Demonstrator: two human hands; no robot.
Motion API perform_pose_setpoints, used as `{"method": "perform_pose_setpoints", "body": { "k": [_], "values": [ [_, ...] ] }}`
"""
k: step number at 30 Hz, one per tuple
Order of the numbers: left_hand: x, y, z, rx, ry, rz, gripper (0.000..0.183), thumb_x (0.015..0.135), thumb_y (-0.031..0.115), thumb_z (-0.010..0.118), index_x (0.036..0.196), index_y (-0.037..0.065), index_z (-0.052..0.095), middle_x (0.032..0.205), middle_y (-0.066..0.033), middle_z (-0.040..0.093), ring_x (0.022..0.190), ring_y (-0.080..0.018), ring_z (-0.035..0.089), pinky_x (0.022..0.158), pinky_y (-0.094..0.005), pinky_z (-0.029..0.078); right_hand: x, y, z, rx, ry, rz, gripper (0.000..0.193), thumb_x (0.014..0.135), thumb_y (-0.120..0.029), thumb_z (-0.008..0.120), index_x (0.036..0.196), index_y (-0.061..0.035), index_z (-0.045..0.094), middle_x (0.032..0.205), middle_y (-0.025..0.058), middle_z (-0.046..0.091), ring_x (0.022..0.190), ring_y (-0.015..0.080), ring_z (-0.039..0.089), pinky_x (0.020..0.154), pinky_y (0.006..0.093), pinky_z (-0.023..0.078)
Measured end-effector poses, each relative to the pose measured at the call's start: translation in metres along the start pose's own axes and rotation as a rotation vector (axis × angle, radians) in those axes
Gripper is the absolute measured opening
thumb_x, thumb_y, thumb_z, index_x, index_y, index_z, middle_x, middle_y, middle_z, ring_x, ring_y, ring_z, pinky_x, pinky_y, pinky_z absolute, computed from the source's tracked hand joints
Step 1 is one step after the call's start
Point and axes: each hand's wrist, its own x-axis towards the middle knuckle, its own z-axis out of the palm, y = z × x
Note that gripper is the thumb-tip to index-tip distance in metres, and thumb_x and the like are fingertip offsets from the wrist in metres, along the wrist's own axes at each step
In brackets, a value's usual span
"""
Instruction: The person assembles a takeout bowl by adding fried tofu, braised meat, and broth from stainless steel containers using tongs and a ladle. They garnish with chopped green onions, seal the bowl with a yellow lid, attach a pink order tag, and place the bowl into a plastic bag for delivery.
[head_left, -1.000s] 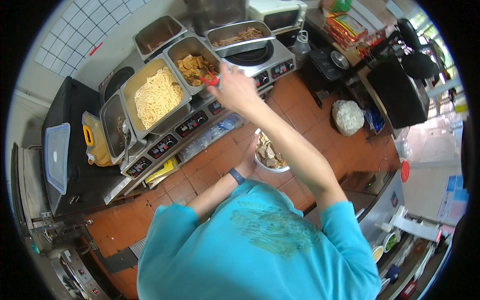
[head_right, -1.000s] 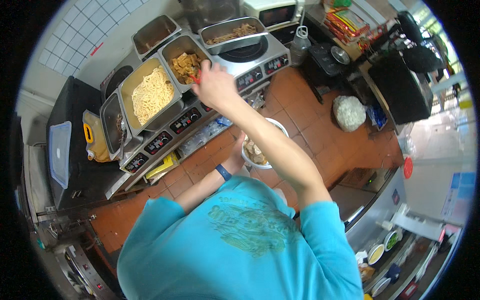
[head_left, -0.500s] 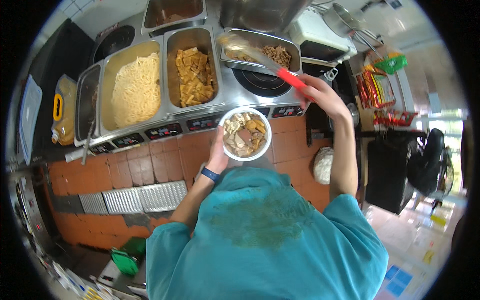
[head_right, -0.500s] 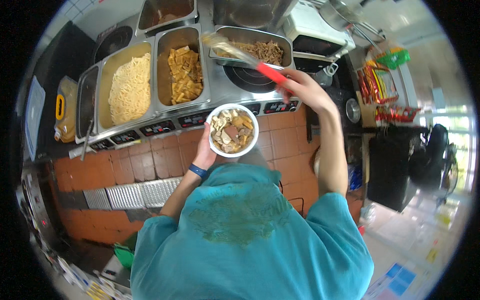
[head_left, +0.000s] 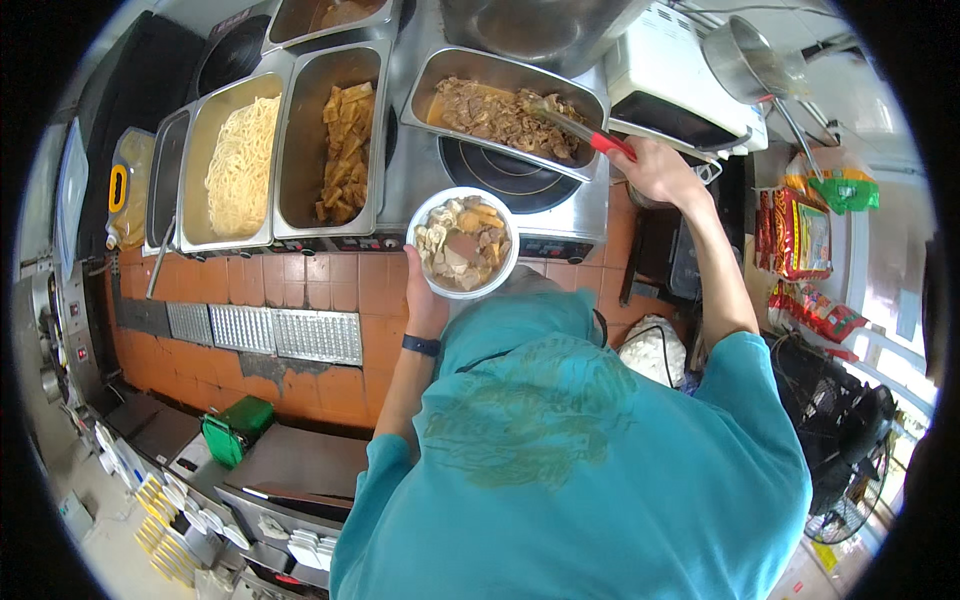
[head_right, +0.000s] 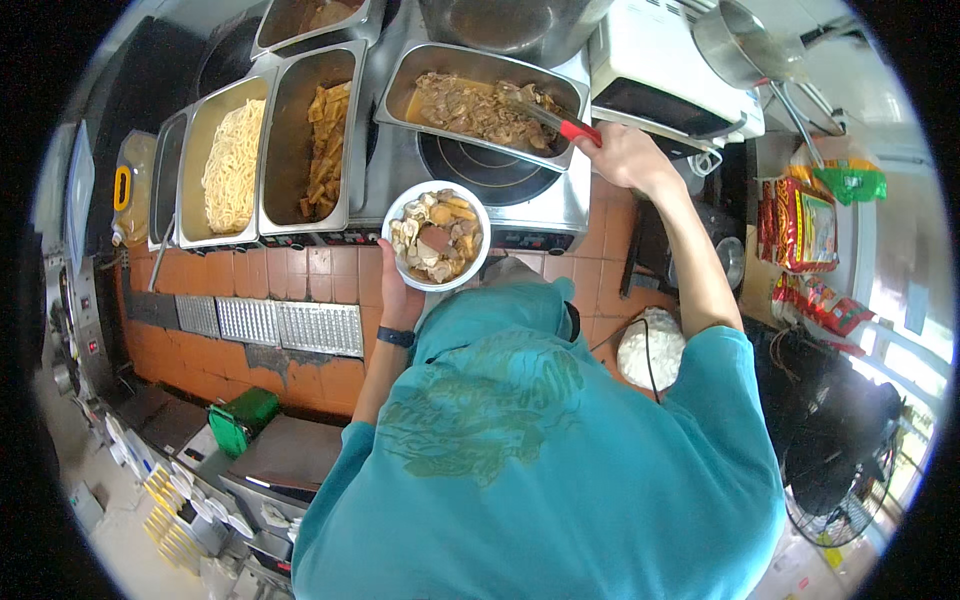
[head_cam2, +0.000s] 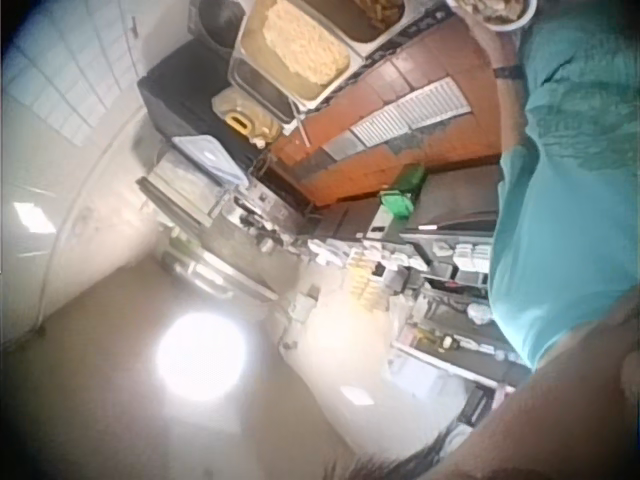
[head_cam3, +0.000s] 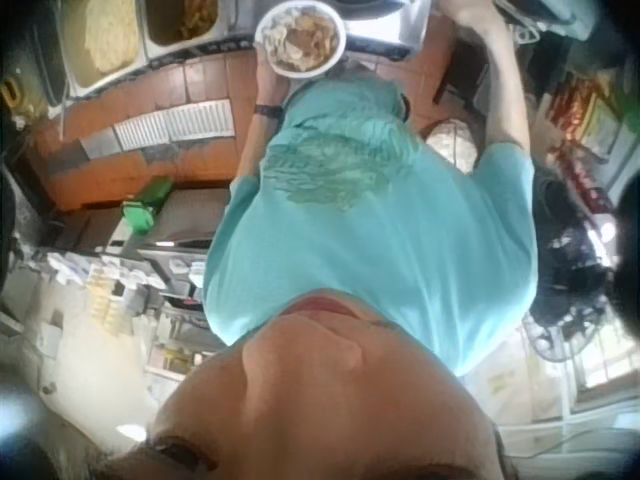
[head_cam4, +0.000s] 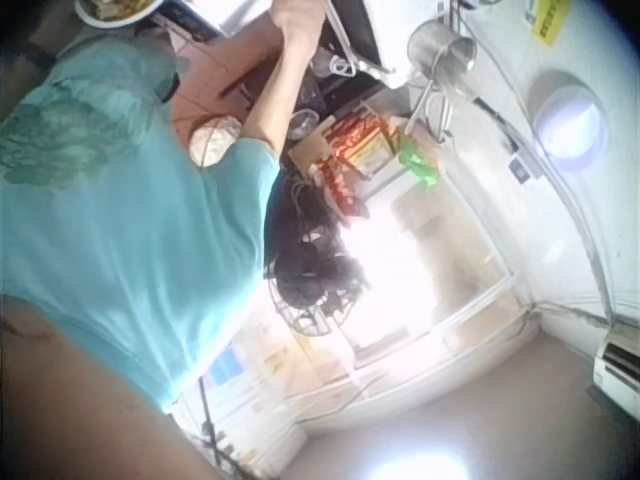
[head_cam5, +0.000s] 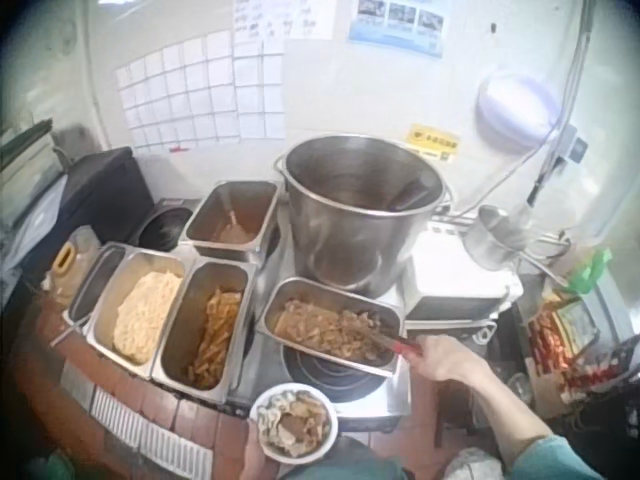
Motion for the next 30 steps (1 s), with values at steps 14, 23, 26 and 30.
{"method": "perform_pose_setpoints", "body": {
  "k": [14, 23, 26, 30],
  "values": [
    [0.031, -0.025, 0.033, -0.144, 0.098, 0.142, 0.069, 0.105, 0.057, 0.032, 0.155, 0.010, 0.028, 0.158, -0.0104, 0.035, 0.142, -0.0284, 0.038, 0.116, -0.0425, 0.034, 0.040, 0.025, 0.013, -0.027, 0.034, -0.235, 0.049, 0.097, -0.049, 0.059, 0.108, -0.0014, 0.067, 0.076, 0.0185, 0.066, 0.072, 0.0327, 0.066, 0.069, 0.0435, 0.050],
    [0.048, -0.034, 0.037, -0.228, 0.027, 0.213, 0.067, 0.106, 0.055, 0.032, 0.155, 0.010, 0.028, 0.157, -0.0085, 0.037, 0.142, -0.0254, 0.038, 0.116, -0.0415, 0.034, -0.021, 0.043, -0.021, 0.395, -0.109, -0.116, 0.047, 0.100, -0.049, 0.058, 0.096, -0.0031, 0.065, 0.058, -0.0020, 0.048, 0.054, 0.0084, 0.047, 0.053, 0.0282, 0.036],
    [0.052, -0.035, 0.039, -0.218, 0.007, 0.237, 0.066, 0.106, 0.054, 0.033, 0.154, 0.009, 0.029, 0.154, -0.0080, 0.040, 0.141, -0.0242, 0.041, 0.114, -0.0405, 0.037, -0.040, 0.039, -0.020, 0.481, -0.176, -0.143, 0.041, 0.102, -0.044, 0.057, 0.093, -0.0044, 0.062, 0.059, -0.0047, 0.044, 0.054, 0.0067, 0.042, 0.051, 0.0269, 0.034],
    [0.050, -0.034, 0.041, -0.234, 0.021, 0.250, 0.066, 0.105, 0.055, 0.035, 0.153, 0.009, 0.031, 0.153, -0.0081, 0.041, 0.139, -0.0237, 0.043, 0.114, -0.0401, 0.037, -0.070, 0.024, -0.016, 0.553, -0.277, -0.196, 0.034, 0.103, -0.038, 0.057, 0.092, -0.0058, 0.059, 0.063, -0.0047, 0.046, 0.056, 0.0052, 0.044, 0.051, 0.0237, 0.034]
  ]
}}
